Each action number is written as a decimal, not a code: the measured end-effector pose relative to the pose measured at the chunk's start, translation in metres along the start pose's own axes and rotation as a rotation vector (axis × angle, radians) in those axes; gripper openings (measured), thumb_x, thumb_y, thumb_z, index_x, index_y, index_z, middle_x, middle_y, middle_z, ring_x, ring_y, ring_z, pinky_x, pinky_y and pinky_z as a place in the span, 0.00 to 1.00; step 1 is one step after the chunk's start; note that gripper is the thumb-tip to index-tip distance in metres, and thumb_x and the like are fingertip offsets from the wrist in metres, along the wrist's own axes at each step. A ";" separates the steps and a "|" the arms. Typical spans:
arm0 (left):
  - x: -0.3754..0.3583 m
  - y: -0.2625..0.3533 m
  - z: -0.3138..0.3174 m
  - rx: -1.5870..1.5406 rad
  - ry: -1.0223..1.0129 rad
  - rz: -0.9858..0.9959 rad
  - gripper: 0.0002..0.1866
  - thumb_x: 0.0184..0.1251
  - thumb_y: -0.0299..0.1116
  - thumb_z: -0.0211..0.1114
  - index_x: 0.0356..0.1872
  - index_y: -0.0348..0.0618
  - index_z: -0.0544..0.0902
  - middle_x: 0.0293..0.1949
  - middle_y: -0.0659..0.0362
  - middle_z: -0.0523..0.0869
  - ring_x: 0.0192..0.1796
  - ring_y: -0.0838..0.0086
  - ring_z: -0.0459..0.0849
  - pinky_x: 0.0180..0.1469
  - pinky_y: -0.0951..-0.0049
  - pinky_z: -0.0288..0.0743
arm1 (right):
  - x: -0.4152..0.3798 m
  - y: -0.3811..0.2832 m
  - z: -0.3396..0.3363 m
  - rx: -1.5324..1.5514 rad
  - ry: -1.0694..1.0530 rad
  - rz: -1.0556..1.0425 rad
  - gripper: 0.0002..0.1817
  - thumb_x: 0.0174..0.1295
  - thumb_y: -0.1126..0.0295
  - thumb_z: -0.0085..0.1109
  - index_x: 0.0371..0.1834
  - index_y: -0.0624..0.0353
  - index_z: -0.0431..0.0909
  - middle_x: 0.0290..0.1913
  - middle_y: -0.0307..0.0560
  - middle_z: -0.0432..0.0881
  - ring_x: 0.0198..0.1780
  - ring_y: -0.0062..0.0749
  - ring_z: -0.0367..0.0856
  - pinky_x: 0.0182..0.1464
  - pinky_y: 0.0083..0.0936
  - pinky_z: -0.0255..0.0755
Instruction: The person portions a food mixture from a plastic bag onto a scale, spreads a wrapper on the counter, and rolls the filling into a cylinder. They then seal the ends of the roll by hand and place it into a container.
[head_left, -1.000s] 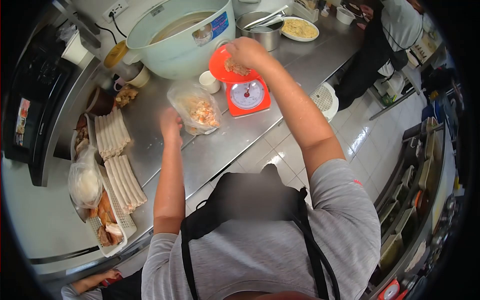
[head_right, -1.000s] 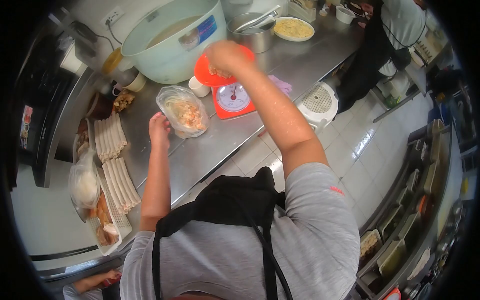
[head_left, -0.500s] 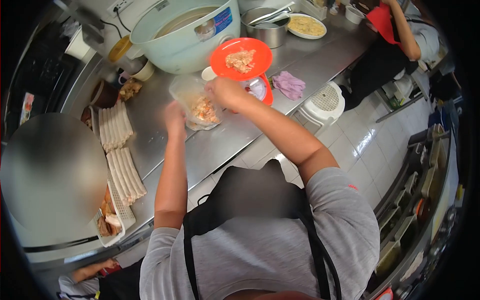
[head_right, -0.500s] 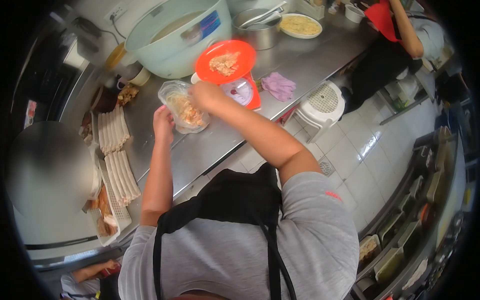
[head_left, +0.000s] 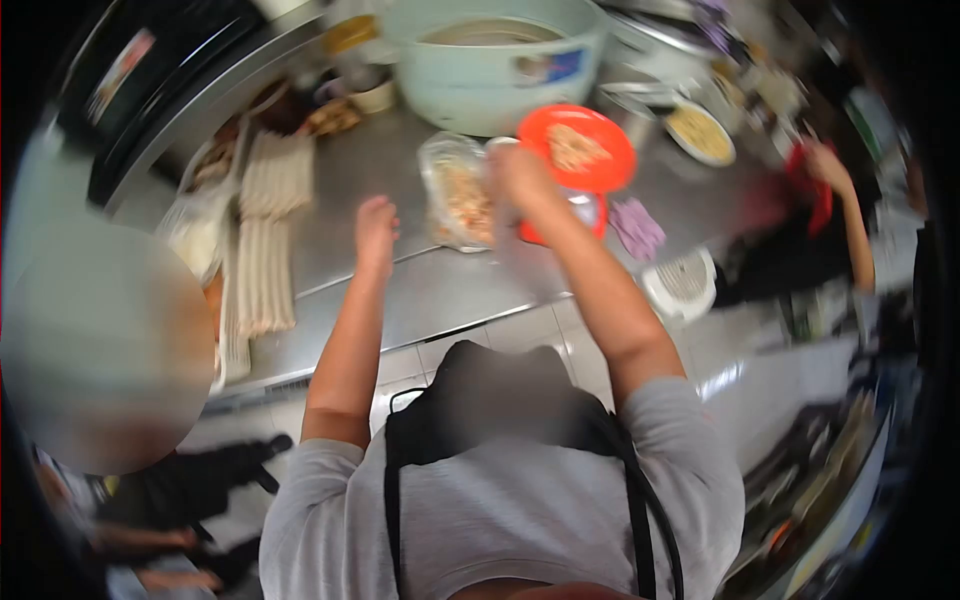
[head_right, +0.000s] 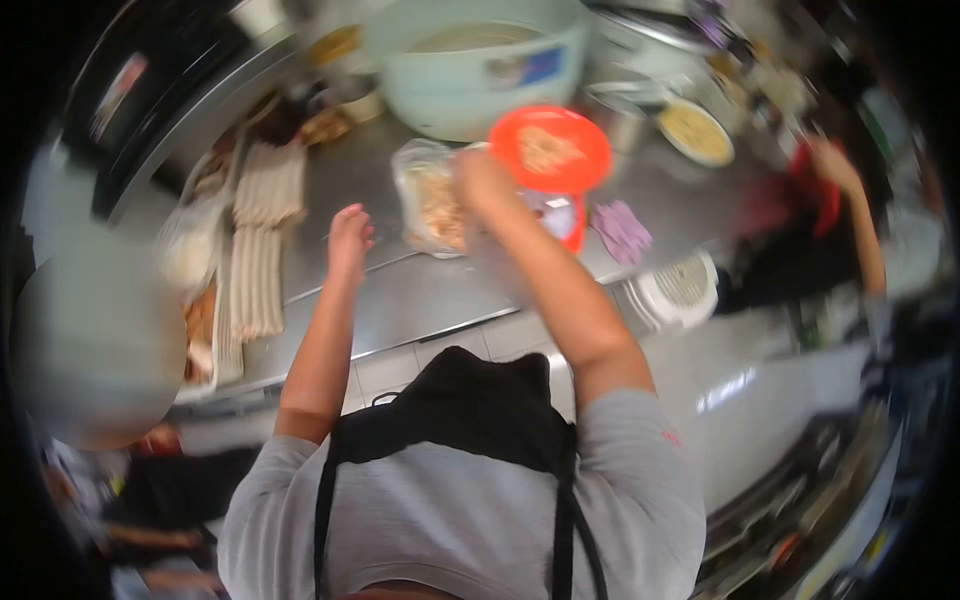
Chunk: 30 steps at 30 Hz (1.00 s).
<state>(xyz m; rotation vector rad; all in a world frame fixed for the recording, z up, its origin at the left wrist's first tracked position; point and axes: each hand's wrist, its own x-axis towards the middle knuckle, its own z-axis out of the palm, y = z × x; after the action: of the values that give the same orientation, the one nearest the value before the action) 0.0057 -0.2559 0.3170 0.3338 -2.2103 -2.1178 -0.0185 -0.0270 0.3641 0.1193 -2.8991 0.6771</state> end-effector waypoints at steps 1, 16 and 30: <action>-0.003 -0.001 -0.015 -0.006 0.038 0.020 0.19 0.54 0.36 0.56 0.48 0.45 0.70 0.35 0.64 0.74 0.34 0.80 0.72 0.34 0.78 0.66 | -0.008 0.002 -0.024 0.028 0.238 -0.153 0.11 0.55 0.68 0.45 0.31 0.62 0.76 0.29 0.56 0.78 0.33 0.46 0.78 0.35 0.41 0.69; 0.028 0.021 -0.327 0.515 0.437 0.268 0.21 0.57 0.38 0.56 0.51 0.41 0.71 0.37 0.57 0.79 0.37 0.74 0.76 0.40 0.76 0.69 | 0.007 0.099 -0.056 -0.092 0.233 -0.015 0.12 0.55 0.66 0.50 0.35 0.62 0.77 0.29 0.55 0.78 0.34 0.48 0.77 0.38 0.36 0.68; 0.152 0.046 -0.356 1.085 0.454 0.492 0.19 0.61 0.42 0.46 0.32 0.37 0.79 0.33 0.44 0.80 0.40 0.52 0.77 0.45 0.59 0.68 | -0.067 -0.043 -0.016 0.256 0.435 0.002 0.09 0.55 0.70 0.53 0.37 0.63 0.75 0.36 0.48 0.76 0.36 0.31 0.76 0.39 0.23 0.69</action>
<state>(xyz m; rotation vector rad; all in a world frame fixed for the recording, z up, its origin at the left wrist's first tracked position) -0.0792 -0.6334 0.3657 0.2239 -2.5285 -0.4255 0.0543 -0.0558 0.3858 -0.0024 -2.3922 0.9403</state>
